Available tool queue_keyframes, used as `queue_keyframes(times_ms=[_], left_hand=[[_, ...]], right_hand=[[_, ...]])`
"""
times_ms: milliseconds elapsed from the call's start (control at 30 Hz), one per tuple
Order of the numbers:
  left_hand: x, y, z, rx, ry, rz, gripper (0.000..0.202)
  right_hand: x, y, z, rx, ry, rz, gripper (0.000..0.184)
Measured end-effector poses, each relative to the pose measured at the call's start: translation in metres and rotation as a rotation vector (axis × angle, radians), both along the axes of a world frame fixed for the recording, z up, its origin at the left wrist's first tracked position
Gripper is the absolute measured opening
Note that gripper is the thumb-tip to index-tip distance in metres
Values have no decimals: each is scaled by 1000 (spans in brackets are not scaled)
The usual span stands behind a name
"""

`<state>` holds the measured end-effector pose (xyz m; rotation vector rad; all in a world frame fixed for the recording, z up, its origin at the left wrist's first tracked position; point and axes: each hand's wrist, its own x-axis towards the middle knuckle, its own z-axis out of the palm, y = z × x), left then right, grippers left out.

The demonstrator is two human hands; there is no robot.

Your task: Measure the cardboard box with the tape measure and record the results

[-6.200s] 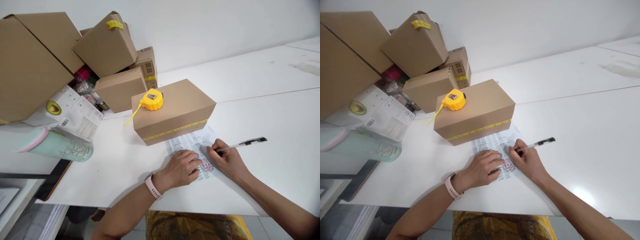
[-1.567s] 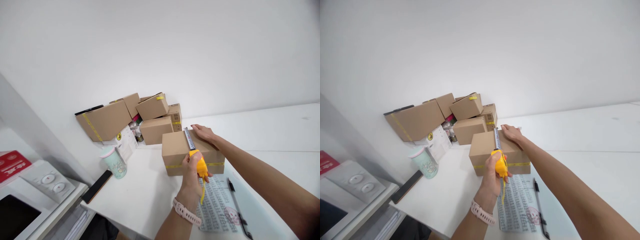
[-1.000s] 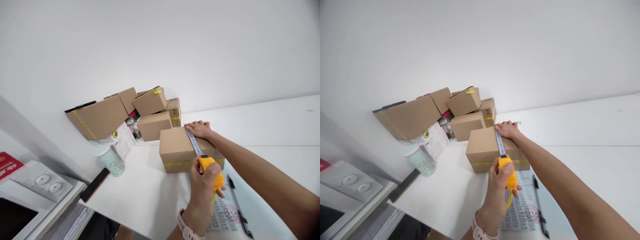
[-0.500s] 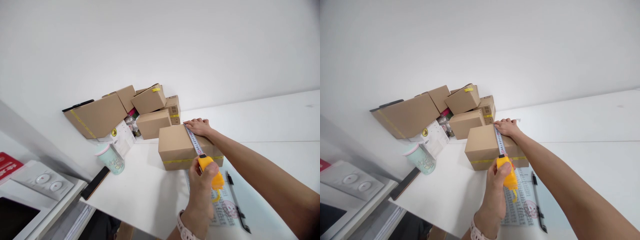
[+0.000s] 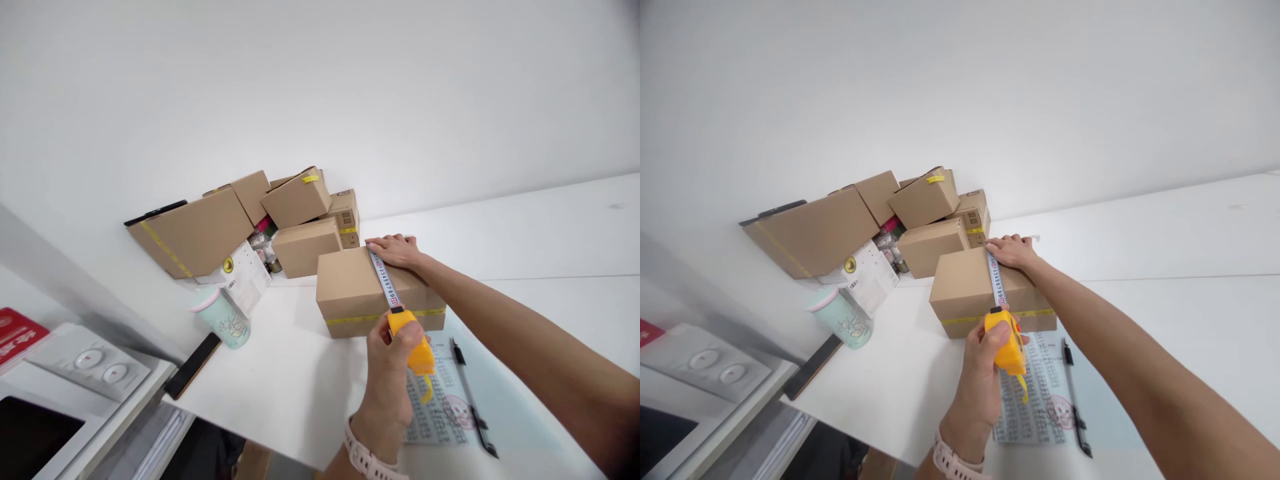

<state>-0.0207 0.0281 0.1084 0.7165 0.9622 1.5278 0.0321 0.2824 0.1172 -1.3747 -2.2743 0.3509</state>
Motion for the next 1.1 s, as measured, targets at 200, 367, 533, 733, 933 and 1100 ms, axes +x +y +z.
queue_keyframes(times_ms=[200, 367, 533, 733, 933, 1100], left_hand=[[-63, -28, -23, 215, 250, 233, 73], [-123, -15, -54, 177, 224, 485, 66], [-135, 13, -54, 198, 97, 378, 57], [-133, 25, -6, 350, 119, 327, 58], [-117, 18, 7, 340, 235, 407, 65], [-55, -30, -9, 350, 391, 329, 76]], right_hand=[[77, -40, -3, -63, 717, -146, 57], [126, -97, -66, -315, 794, -262, 60], [109, -124, -69, -416, 797, 64, 57], [98, -112, -13, -143, 691, -119, 65], [92, -100, -9, -227, 622, -238, 90], [98, -97, -9, -122, 490, -77, 95]])
